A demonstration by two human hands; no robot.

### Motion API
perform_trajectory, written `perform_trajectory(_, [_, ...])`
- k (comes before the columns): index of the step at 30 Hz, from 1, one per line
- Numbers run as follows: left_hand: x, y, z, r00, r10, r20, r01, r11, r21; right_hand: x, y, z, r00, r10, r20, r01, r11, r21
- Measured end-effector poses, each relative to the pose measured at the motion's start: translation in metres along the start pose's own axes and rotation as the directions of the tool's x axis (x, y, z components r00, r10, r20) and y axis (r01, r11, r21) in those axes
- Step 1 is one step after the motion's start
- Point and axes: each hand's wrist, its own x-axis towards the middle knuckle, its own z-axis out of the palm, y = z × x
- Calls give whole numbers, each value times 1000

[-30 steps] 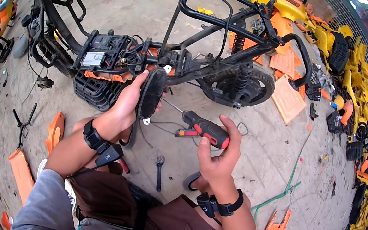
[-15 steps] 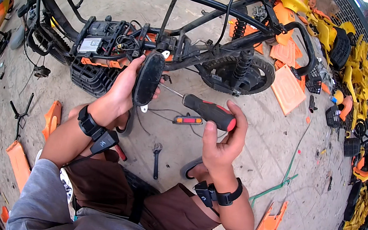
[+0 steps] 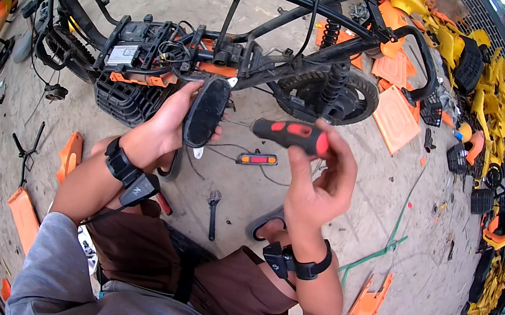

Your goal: The person uses a screwdriver to pry open a black plastic cover on an electric scooter. They repeatedly insert the tool into the seam and lever the cover to separate it from the frame.

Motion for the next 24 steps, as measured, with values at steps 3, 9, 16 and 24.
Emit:
perform_trajectory(3, [10, -5, 0, 995, -84, 48, 85, 996, -6, 31, -13, 13, 997, 71, -4, -71, 991, -109])
perform_trajectory(9, [10, -15, 17, 961, -178, 210, 196, 978, -71, 81, -48, 38, 974, -69, 215, 123, 960, -250])
perform_trajectory(16, [4, -16, 19, 970, -161, 181, 172, 984, -43, 82, -76, 60, 900, -69, 430, 191, 950, -247])
perform_trajectory(24, [-12, -5, 37, 969, -115, 220, 94, 990, 102, 81, -96, 30, 845, -99, 525, 230, 954, -191])
